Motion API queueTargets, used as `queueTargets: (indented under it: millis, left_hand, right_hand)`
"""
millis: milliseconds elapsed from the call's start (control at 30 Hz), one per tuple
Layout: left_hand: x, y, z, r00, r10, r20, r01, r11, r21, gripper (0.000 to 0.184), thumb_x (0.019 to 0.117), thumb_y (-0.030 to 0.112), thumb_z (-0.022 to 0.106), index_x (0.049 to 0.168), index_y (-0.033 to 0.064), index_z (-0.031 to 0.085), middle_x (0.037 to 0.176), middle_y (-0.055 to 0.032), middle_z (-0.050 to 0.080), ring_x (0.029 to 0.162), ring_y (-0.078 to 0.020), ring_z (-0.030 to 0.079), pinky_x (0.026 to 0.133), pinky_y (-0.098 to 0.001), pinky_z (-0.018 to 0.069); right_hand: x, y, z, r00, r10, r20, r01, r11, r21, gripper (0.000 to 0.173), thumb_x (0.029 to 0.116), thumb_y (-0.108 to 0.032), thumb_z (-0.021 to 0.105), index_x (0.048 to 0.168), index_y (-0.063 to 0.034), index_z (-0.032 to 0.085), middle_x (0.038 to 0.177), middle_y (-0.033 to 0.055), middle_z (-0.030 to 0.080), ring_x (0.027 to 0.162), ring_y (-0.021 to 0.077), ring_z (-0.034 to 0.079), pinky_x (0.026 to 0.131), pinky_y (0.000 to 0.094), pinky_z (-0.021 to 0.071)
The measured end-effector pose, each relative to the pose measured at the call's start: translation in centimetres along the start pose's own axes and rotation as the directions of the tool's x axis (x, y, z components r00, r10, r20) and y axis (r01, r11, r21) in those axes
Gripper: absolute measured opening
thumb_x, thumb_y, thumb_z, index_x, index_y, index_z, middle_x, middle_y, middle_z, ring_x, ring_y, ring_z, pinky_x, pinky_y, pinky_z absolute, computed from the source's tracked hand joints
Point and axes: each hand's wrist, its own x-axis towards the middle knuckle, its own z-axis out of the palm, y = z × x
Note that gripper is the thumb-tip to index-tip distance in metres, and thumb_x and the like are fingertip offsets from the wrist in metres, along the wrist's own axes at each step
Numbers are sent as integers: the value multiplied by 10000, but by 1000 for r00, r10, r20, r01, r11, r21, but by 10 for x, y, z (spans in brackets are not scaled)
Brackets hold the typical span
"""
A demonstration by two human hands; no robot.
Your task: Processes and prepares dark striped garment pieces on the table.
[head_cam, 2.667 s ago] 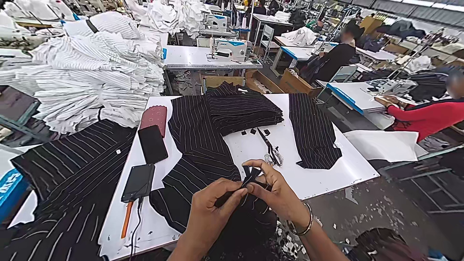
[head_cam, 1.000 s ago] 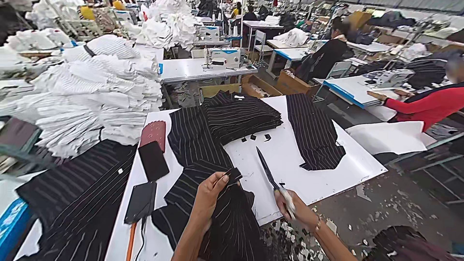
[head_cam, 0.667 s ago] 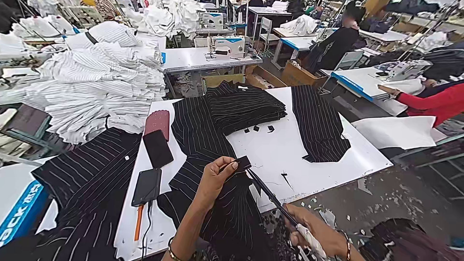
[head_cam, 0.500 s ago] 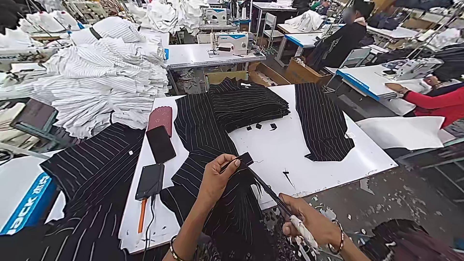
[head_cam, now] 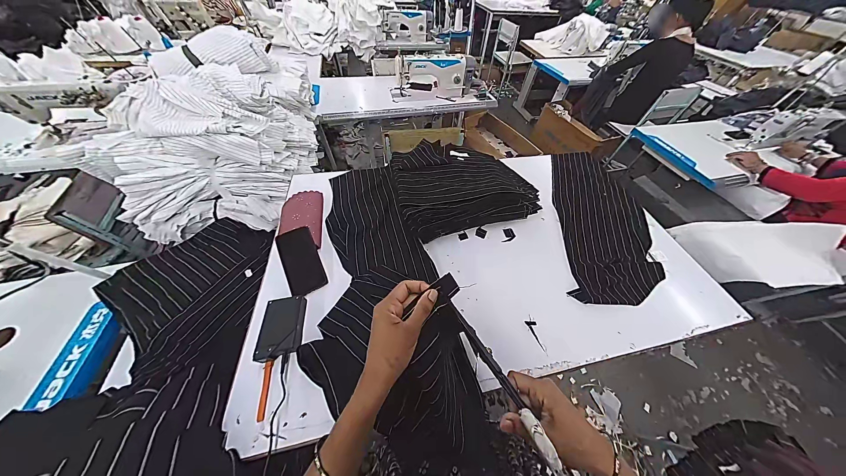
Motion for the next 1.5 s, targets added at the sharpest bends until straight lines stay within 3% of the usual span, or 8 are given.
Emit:
queueTargets:
  millis: [467, 633, 800, 933, 1100, 1200, 1367, 1500]
  left_hand:
    - [26, -9, 20, 998, 12, 64, -5, 995, -99, 79, 953, 49, 608, 970, 58, 685, 836, 88, 708, 764, 38, 643, 718, -135, 528]
    - [42, -17, 23, 999, -1, 48, 4, 998, -59, 76, 952, 66, 629, 985, 50, 695, 842, 84, 717, 772, 41, 651, 726, -134, 535]
    - [44, -24, 18, 999, -49, 23, 48, 999, 19, 112, 945, 68, 635, 1008, -2, 695, 893, 36, 730, 837, 32, 669, 808, -169, 554]
    - [35, -22, 3, 994, -104, 37, 103, 994, 39, 147, 962, 43, 634, 1045, -70, 676, 903, -28, 733, 842, 5, 670, 824, -209, 551]
    - [21, -26, -8, 997, -31, 76, 37, 996, -81, 132, 956, 28, 626, 1046, -62, 660, 966, 10, 721, 914, 15, 667, 893, -225, 555]
    - [10, -30, -7, 994, 63, 94, -56, 995, -81, 135, 944, 20, 653, 1037, -73, 684, 983, -21, 736, 927, -5, 680, 910, -241, 561]
    - [-8, -32, 13, 971, 224, 81, -220, 974, -49, 156, 941, 50, 687, 1020, -67, 753, 975, -95, 755, 937, -55, 696, 918, -251, 562]
    - [-25, -20, 11, 901, 434, 11, -430, 895, -116, 137, 995, 114, 644, 1076, 4, 651, 1020, 35, 726, 955, 52, 658, 899, -187, 554]
  right_hand:
    - [34, 4, 5, 978, -116, -175, 118, 993, 0, 341, 866, -355, 809, 810, -92, 599, 565, -106, 524, 501, -71, 453, 479, 149, 358]
    - [52, 9, -10, 968, 27, -250, -61, 989, -131, 335, 880, -351, 788, 873, -54, 634, 597, -49, 567, 513, 8, 498, 511, 231, 413]
    - [91, 50, -62, 847, 303, -437, -487, 771, -410, 266, 878, -190, 712, 1008, 41, 721, 836, 226, 706, 812, 401, 690, 755, 609, 507]
    - [109, 84, -96, 802, 250, -542, -528, 722, -448, 353, 916, -191, 676, 1165, 58, 697, 1027, 287, 709, 977, 470, 682, 854, 663, 499]
    - [129, 84, -104, 834, 168, -525, -476, 701, -531, 490, 999, -139, 606, 1411, 112, 524, 1400, 392, 494, 1294, 540, 509, 1076, 627, 421]
    - [129, 31, -91, 914, -74, -398, -157, 841, -517, 330, 1018, -127, 583, 1260, 77, 676, 1264, 312, 650, 1175, 441, 644, 1039, 554, 493]
    - [111, -87, -32, 966, -239, 97, 248, 965, -91, 451, 963, -158, 692, 1370, 12, 601, 1137, 134, 702, 753, 118, 666, 699, 310, 574]
    - [101, -120, -27, 949, -304, 81, 313, 940, -136, 146, 945, -112, 709, 1032, -2, 749, 811, -1, 747, 675, 15, 678, 669, 208, 579]
